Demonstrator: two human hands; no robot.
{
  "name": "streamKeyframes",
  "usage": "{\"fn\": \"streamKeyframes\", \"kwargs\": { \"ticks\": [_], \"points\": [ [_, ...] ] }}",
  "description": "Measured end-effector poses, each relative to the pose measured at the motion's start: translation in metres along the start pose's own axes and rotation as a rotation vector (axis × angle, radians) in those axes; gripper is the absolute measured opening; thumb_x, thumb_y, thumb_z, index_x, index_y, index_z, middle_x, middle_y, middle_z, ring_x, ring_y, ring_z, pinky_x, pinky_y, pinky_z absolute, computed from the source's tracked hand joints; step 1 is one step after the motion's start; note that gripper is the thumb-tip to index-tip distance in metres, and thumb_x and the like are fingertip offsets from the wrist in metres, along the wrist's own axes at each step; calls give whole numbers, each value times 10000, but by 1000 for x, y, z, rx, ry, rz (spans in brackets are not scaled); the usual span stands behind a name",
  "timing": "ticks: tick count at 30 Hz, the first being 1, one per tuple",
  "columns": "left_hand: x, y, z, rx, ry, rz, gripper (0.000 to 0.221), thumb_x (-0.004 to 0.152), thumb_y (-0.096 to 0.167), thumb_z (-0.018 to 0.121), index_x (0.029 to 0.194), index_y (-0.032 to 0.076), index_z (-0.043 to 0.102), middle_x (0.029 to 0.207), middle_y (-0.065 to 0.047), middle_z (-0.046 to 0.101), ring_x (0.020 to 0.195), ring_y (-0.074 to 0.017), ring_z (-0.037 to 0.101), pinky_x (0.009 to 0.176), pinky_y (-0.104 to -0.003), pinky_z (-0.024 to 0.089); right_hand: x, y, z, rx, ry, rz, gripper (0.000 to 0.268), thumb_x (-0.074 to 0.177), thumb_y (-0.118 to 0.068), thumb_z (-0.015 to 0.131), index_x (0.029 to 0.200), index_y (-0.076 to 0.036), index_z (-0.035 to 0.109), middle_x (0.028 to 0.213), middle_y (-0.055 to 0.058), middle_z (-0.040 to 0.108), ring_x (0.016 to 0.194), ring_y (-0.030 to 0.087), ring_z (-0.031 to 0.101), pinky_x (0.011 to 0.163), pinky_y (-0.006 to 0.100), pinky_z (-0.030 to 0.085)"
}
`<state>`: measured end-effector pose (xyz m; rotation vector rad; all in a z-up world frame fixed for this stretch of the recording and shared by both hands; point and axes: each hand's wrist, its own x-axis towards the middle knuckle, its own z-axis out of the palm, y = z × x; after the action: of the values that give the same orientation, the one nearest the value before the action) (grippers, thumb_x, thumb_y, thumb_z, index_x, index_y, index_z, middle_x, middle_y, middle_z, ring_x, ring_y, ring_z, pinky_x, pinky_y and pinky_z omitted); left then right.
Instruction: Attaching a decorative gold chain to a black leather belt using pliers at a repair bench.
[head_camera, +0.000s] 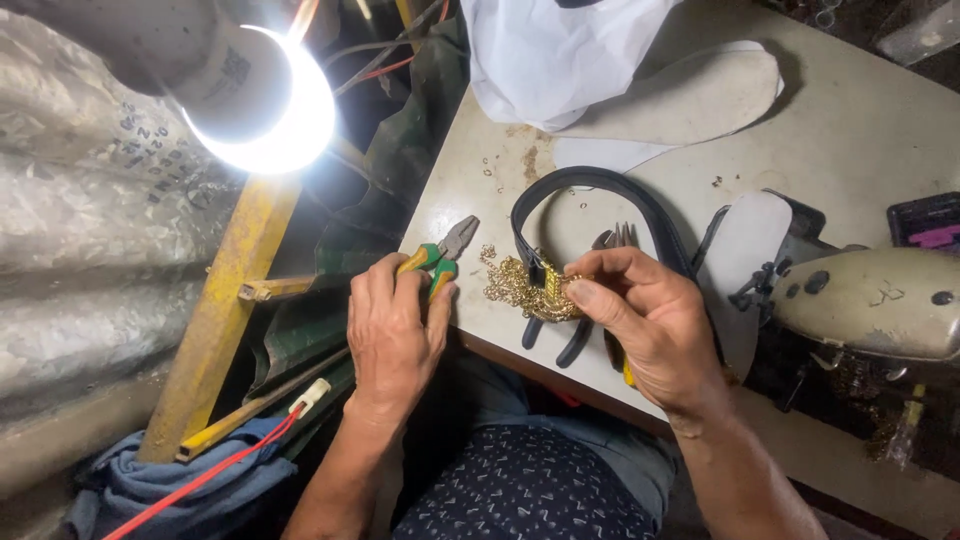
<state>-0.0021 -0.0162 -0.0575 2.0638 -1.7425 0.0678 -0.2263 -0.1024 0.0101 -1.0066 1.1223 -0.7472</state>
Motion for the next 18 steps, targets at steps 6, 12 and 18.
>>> {"fn": "streamKeyframes", "kwargs": {
  "ticks": [6,12,18],
  "points": [
    [12,31,-21,-350,137,-38,167,992,238,683,1041,79,699,1138,-134,665,981,-317,654,792,-385,499,0,27,0,198,-8,-101,193,938,-23,669,1097,88,672,898,171,678,871,182,674,809,362,603],
    [15,56,-4,-1465,-331,-571,522,995,430,556,1301,22,669,1089,-151,718,943,-209,643,854,-332,545,-13,22,8,278,-20,-65,188,951,-30,653,1105,77,652,928,172,669,891,201,654,859,387,589],
    [20,68,23,-1956,-313,-754,348,918,229,755,1134,-38,698,910,-99,645,745,-124,559,650,-236,498,-23,12,9,165,74,-126,180,950,4,654,1102,97,675,935,192,706,918,203,672,884,385,595]
  ]
}}
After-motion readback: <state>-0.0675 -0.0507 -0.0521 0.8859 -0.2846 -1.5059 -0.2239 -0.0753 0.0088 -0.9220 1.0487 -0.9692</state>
